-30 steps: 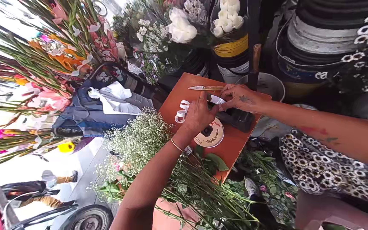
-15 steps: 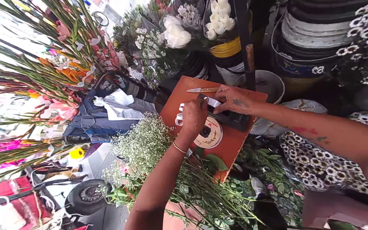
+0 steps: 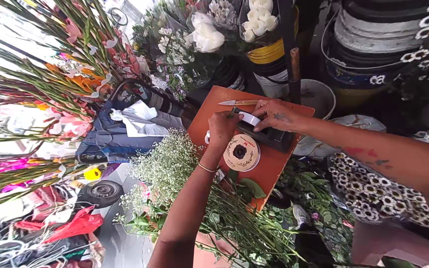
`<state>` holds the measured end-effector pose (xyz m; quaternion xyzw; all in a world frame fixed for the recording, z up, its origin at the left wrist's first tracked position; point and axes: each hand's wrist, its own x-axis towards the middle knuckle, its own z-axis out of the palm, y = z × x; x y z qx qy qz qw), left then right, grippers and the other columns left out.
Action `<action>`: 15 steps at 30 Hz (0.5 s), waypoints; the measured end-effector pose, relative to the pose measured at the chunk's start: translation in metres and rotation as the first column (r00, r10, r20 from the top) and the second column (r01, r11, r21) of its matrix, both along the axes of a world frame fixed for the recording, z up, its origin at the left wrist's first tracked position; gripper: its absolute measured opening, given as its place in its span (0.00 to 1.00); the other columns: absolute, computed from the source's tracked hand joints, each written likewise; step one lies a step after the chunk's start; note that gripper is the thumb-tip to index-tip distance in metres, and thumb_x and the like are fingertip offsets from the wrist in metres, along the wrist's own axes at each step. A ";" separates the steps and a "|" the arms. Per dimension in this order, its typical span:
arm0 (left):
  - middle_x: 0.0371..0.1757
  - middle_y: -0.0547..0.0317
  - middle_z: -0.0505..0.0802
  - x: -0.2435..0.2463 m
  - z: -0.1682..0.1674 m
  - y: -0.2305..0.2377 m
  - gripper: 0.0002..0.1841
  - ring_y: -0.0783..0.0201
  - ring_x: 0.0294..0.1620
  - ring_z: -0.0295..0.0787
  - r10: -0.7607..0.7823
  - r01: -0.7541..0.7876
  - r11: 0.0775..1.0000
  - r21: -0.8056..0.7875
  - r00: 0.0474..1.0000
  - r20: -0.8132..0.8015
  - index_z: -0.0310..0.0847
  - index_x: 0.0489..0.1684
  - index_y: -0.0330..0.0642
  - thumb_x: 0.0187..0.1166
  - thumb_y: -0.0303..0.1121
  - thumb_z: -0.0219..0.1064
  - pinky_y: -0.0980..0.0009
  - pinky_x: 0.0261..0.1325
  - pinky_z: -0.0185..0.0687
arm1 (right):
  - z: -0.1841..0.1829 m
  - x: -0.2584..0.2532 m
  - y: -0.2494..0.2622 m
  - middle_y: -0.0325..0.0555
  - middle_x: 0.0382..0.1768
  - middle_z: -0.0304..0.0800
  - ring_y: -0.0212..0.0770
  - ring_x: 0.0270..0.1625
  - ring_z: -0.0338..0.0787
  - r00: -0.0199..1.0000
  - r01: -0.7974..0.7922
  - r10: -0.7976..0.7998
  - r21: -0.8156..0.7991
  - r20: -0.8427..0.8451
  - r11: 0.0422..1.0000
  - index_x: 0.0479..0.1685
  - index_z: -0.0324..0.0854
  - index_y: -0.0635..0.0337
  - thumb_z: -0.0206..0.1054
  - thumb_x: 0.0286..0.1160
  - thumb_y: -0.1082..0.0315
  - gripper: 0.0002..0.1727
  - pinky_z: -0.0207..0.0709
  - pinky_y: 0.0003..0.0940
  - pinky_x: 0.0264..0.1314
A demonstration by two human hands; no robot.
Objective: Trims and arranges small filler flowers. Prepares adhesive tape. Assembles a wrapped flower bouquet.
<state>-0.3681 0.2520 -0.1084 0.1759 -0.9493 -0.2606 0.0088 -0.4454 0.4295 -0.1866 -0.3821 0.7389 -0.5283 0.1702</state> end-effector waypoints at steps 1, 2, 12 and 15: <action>0.30 0.57 0.93 0.000 0.001 0.002 0.09 0.65 0.33 0.86 -0.008 0.008 1.000 -0.012 1.000 -0.006 0.95 0.36 0.42 0.75 0.38 0.78 0.59 0.44 0.79 | -0.001 -0.001 0.000 0.50 0.43 0.86 0.39 0.48 0.84 1.000 0.003 -0.003 -0.004 0.001 1.000 0.42 0.94 0.64 0.86 0.56 0.70 0.14 0.79 0.33 0.50; 0.31 0.56 0.94 0.000 0.001 0.004 0.08 0.64 0.34 0.87 -0.018 0.018 1.000 -0.026 1.000 -0.011 0.95 0.37 0.42 0.76 0.37 0.77 0.58 0.45 0.80 | -0.001 -0.002 0.000 0.50 0.43 0.86 0.39 0.47 0.84 1.000 0.004 -0.004 -0.004 0.012 1.000 0.42 0.94 0.64 0.86 0.56 0.70 0.14 0.78 0.32 0.50; 0.24 0.60 0.88 0.008 -0.010 -0.011 0.15 0.68 0.27 0.80 -0.092 0.090 0.995 -0.032 0.995 -0.045 0.92 0.33 0.40 0.78 0.45 0.75 0.62 0.39 0.75 | 0.001 0.000 0.000 0.49 0.43 0.88 0.38 0.48 0.85 0.999 0.009 -0.010 0.023 0.036 1.000 0.44 0.94 0.63 0.86 0.58 0.69 0.15 0.78 0.33 0.53; 0.28 0.61 0.91 0.009 -0.008 -0.010 0.16 0.68 0.28 0.81 -0.118 0.116 0.992 -0.051 0.993 -0.032 0.96 0.40 0.44 0.68 0.47 0.82 0.61 0.41 0.77 | -0.001 -0.001 -0.001 0.49 0.42 0.88 0.39 0.47 0.85 0.999 0.006 -0.007 0.026 0.039 1.000 0.43 0.93 0.64 0.86 0.57 0.69 0.14 0.78 0.33 0.52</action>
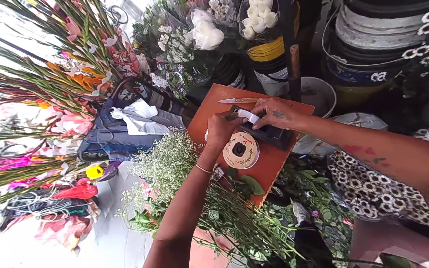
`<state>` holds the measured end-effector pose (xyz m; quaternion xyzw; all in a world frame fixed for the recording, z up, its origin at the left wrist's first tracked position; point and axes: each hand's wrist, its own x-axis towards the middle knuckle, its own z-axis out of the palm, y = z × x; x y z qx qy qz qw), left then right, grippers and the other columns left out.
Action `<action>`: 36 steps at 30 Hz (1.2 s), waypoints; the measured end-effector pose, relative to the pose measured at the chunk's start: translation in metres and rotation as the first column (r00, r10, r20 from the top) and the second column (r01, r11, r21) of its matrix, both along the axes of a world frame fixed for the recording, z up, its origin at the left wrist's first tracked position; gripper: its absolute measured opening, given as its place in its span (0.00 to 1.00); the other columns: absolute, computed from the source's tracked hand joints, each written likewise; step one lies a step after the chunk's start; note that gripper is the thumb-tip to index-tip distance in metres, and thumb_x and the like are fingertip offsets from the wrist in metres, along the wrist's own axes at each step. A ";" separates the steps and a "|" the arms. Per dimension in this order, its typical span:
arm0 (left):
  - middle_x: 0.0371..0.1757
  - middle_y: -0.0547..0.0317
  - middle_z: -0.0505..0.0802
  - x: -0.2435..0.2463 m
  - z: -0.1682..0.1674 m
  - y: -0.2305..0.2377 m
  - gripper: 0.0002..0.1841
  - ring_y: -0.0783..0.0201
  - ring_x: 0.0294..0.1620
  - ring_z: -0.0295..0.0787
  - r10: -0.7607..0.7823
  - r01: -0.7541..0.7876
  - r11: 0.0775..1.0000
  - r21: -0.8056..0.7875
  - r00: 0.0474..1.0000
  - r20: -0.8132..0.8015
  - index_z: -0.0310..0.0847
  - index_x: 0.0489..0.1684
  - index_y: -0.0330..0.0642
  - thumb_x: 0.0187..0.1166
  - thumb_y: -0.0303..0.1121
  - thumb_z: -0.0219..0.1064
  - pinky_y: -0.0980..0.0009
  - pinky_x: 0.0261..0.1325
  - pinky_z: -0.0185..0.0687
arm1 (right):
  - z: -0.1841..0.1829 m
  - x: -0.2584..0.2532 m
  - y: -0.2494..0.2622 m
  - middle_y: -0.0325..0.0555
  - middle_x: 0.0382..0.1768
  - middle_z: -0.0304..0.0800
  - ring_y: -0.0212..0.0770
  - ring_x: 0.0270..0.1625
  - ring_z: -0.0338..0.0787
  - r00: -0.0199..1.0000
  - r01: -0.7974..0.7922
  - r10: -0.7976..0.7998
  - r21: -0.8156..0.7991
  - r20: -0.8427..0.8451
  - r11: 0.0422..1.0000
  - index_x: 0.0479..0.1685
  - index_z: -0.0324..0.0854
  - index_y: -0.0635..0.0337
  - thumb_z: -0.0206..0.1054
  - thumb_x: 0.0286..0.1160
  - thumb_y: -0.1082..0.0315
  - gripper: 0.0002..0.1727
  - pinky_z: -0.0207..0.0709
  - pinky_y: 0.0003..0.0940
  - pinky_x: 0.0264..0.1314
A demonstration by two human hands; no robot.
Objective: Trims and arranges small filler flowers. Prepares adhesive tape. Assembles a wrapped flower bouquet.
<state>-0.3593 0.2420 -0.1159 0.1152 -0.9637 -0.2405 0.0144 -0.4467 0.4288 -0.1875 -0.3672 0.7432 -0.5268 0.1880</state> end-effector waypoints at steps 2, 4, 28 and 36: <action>0.30 0.57 0.94 0.001 -0.002 0.001 0.16 0.65 0.31 0.85 -0.033 0.031 0.999 -0.039 0.998 -0.051 0.96 0.41 0.42 0.68 0.46 0.82 0.59 0.43 0.80 | -0.002 0.000 0.000 0.49 0.41 0.87 0.38 0.47 0.84 1.000 0.002 -0.002 -0.009 0.009 1.000 0.43 0.93 0.64 0.86 0.57 0.69 0.15 0.78 0.32 0.51; 0.31 0.55 0.94 0.002 -0.012 -0.006 0.14 0.64 0.31 0.88 -0.143 0.125 0.987 -0.104 0.971 -0.191 0.96 0.39 0.40 0.71 0.43 0.80 0.61 0.42 0.83 | -0.003 -0.002 0.000 0.49 0.41 0.87 0.38 0.47 0.84 1.000 0.003 -0.003 -0.014 0.007 1.000 0.42 0.93 0.64 0.86 0.57 0.70 0.14 0.77 0.31 0.51; 0.23 0.49 0.89 -0.006 -0.022 -0.032 0.10 0.55 0.19 0.83 -0.923 0.421 0.273 -0.865 0.367 -0.113 0.90 0.37 0.29 0.79 0.20 0.60 0.65 0.21 0.70 | -0.001 0.005 -0.002 0.49 0.42 0.89 0.40 0.47 0.87 0.999 0.036 -0.036 0.002 -0.005 0.999 0.43 0.94 0.63 0.85 0.58 0.69 0.14 0.79 0.33 0.52; 0.22 0.48 0.87 -0.016 -0.009 -0.032 0.10 0.53 0.18 0.83 -0.944 0.575 0.220 -0.788 0.328 -0.025 0.86 0.30 0.29 0.78 0.19 0.59 0.63 0.19 0.70 | -0.002 0.000 0.002 0.49 0.42 0.88 0.38 0.47 0.85 1.000 0.004 -0.005 -0.015 -0.018 1.000 0.42 0.94 0.62 0.86 0.58 0.68 0.14 0.78 0.31 0.52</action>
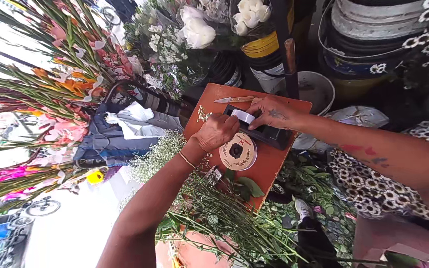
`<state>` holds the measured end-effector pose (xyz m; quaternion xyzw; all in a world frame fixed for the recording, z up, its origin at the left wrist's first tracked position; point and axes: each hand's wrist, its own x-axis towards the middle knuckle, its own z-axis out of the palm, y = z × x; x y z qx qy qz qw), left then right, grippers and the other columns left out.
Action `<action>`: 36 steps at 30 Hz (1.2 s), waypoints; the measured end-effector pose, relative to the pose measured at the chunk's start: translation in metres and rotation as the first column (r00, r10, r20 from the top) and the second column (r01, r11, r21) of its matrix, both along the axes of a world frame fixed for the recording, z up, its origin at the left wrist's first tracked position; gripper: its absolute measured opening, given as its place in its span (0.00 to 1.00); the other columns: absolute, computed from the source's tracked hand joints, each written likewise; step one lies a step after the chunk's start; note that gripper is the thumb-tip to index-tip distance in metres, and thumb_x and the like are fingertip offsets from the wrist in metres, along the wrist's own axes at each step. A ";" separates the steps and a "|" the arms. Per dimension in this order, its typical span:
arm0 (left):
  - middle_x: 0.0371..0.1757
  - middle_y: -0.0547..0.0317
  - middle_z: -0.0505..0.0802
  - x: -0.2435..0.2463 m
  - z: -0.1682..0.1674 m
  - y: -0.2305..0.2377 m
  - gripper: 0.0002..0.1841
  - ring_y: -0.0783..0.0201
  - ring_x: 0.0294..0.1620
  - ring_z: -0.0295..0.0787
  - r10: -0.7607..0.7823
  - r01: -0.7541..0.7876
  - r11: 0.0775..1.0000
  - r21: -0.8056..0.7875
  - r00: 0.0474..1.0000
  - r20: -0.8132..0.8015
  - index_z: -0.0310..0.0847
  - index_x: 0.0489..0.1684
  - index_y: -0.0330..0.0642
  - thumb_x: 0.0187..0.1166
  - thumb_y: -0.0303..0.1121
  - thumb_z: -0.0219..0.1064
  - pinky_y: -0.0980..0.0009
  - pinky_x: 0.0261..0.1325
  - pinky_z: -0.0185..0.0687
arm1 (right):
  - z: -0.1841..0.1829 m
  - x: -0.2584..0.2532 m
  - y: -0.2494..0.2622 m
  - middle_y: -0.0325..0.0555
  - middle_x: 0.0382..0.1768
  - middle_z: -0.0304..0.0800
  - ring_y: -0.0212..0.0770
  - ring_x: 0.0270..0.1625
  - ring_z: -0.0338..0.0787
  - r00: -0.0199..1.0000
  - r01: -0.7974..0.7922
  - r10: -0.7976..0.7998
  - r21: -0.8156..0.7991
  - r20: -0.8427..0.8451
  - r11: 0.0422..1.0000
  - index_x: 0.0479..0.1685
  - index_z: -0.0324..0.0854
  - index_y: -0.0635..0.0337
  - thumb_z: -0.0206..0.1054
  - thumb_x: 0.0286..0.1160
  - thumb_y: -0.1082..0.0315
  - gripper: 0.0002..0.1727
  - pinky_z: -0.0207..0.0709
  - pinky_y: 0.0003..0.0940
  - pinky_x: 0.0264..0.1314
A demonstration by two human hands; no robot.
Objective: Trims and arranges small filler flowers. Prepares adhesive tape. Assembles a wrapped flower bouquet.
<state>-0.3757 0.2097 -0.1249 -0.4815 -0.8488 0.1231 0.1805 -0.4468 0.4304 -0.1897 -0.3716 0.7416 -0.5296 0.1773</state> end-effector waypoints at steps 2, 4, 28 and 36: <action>0.24 0.47 0.88 -0.002 0.003 -0.001 0.09 0.52 0.20 0.85 0.015 -0.016 1.000 0.004 0.999 0.052 0.85 0.29 0.30 0.78 0.21 0.60 0.63 0.20 0.72 | 0.000 0.001 0.000 0.48 0.41 0.87 0.37 0.46 0.85 1.000 0.004 -0.004 -0.007 -0.002 1.000 0.41 0.94 0.61 0.86 0.57 0.68 0.13 0.77 0.30 0.50; 0.25 0.47 0.89 -0.002 0.002 -0.001 0.09 0.51 0.20 0.86 0.053 -0.055 0.998 0.032 0.995 0.084 0.85 0.28 0.30 0.77 0.23 0.61 0.62 0.20 0.73 | 0.002 0.001 0.001 0.48 0.41 0.88 0.38 0.46 0.84 1.000 0.002 -0.002 0.008 -0.007 1.000 0.42 0.94 0.61 0.85 0.58 0.68 0.14 0.77 0.32 0.51; 0.29 0.57 0.85 -0.016 0.021 0.028 0.16 0.67 0.26 0.79 0.533 -0.893 0.436 -0.112 0.156 0.831 0.77 0.57 0.32 0.95 0.37 0.50 0.68 0.38 0.76 | 0.000 0.003 0.001 0.48 0.42 0.89 0.36 0.44 0.87 0.999 0.003 -0.003 -0.003 0.039 1.000 0.42 0.94 0.61 0.84 0.61 0.67 0.12 0.81 0.31 0.50; 0.22 0.66 0.80 -0.017 0.000 0.002 0.10 0.79 0.12 0.64 -0.099 -0.999 -0.029 -0.041 -0.038 0.994 0.80 0.55 0.36 0.91 0.33 0.57 0.86 0.15 0.62 | 0.002 0.003 -0.003 0.49 0.42 0.92 0.41 0.45 0.90 0.996 0.054 -0.058 0.061 0.067 0.997 0.39 0.94 0.60 0.88 0.53 0.71 0.13 0.83 0.37 0.51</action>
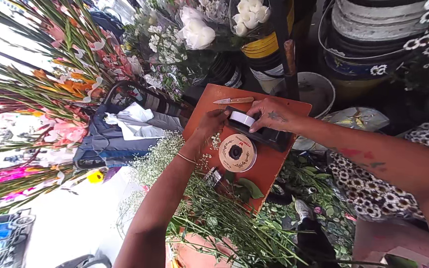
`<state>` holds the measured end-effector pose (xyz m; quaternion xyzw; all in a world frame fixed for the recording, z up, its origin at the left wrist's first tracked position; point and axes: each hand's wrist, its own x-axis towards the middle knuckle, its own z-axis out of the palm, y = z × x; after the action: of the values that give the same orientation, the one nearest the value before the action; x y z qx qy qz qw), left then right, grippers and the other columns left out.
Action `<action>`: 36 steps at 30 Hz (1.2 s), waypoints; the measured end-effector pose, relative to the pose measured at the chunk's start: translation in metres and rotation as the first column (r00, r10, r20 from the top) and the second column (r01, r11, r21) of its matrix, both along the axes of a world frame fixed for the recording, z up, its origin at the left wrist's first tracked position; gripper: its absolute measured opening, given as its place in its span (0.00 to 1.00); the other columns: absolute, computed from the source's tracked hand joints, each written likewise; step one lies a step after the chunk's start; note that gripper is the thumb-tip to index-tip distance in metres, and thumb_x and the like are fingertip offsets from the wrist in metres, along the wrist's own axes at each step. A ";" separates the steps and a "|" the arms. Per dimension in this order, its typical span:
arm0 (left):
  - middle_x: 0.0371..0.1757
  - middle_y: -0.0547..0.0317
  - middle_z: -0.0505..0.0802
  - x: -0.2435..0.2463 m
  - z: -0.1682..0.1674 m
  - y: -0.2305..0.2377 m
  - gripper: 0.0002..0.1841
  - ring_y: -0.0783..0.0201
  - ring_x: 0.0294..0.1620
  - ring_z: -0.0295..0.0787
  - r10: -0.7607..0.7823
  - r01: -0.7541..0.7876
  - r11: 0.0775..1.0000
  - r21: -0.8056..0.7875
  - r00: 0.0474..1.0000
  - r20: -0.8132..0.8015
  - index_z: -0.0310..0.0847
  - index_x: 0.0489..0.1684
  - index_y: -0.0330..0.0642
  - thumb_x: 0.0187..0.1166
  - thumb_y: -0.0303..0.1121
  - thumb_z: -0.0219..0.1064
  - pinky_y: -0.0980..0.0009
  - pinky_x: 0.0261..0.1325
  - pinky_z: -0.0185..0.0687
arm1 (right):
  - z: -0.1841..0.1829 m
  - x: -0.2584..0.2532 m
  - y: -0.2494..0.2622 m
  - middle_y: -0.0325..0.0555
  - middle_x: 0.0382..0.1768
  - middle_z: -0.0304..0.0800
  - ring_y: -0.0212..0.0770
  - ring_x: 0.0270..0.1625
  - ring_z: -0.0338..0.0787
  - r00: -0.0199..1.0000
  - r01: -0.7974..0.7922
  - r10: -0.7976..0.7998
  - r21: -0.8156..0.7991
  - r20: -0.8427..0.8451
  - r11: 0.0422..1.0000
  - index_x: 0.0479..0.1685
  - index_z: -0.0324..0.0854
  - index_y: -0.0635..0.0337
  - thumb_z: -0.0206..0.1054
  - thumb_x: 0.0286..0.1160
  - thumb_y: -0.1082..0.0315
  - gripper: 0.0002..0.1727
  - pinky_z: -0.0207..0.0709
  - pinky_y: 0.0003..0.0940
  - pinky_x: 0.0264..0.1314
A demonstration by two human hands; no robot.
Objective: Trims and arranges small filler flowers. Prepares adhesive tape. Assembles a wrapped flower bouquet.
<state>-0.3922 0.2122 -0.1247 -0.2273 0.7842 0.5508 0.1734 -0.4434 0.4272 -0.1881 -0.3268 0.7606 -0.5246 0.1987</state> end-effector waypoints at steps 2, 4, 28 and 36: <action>0.21 0.67 0.81 0.004 0.000 -0.001 0.09 0.80 0.12 0.65 -0.028 0.028 1.000 0.009 0.999 -0.017 0.83 0.48 0.37 0.89 0.33 0.60 0.86 0.15 0.62 | -0.001 0.001 -0.001 0.50 0.44 0.92 0.43 0.47 0.90 1.000 0.013 -0.013 -0.005 0.018 1.000 0.41 0.93 0.61 0.88 0.53 0.71 0.15 0.83 0.41 0.53; 0.21 0.67 0.83 0.006 -0.001 -0.003 0.09 0.80 0.12 0.66 -0.049 0.049 0.999 0.002 0.999 -0.019 0.85 0.47 0.37 0.88 0.34 0.63 0.86 0.16 0.62 | -0.004 0.003 -0.002 0.51 0.47 0.92 0.43 0.47 0.91 0.995 0.037 -0.029 -0.091 0.093 0.995 0.51 0.90 0.62 0.88 0.50 0.73 0.24 0.85 0.39 0.53; 0.13 0.66 0.81 0.019 -0.018 0.009 0.18 0.78 0.10 0.66 0.051 -0.092 0.979 -0.182 0.975 -0.217 0.88 0.25 0.37 0.84 0.39 0.68 0.81 0.17 0.62 | 0.017 -0.009 -0.016 0.45 0.32 0.89 0.39 0.39 0.84 0.945 0.157 -0.182 0.113 0.272 0.981 0.30 0.92 0.56 0.80 0.68 0.57 0.12 0.72 0.45 0.45; 0.19 0.65 0.86 0.023 -0.006 0.012 0.09 0.79 0.12 0.66 0.076 -0.098 0.991 -0.094 0.974 -0.214 0.94 0.44 0.37 0.79 0.34 0.73 0.82 0.17 0.61 | 0.011 -0.012 -0.011 0.41 0.31 0.89 0.34 0.37 0.84 0.988 0.047 -0.051 0.028 0.149 0.998 0.33 0.91 0.55 0.78 0.72 0.58 0.10 0.74 0.40 0.44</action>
<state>-0.3692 0.2240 -0.1305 -0.2108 0.8151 0.5370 0.0533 -0.4556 0.4160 -0.1767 -0.2654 0.7578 -0.5428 0.2462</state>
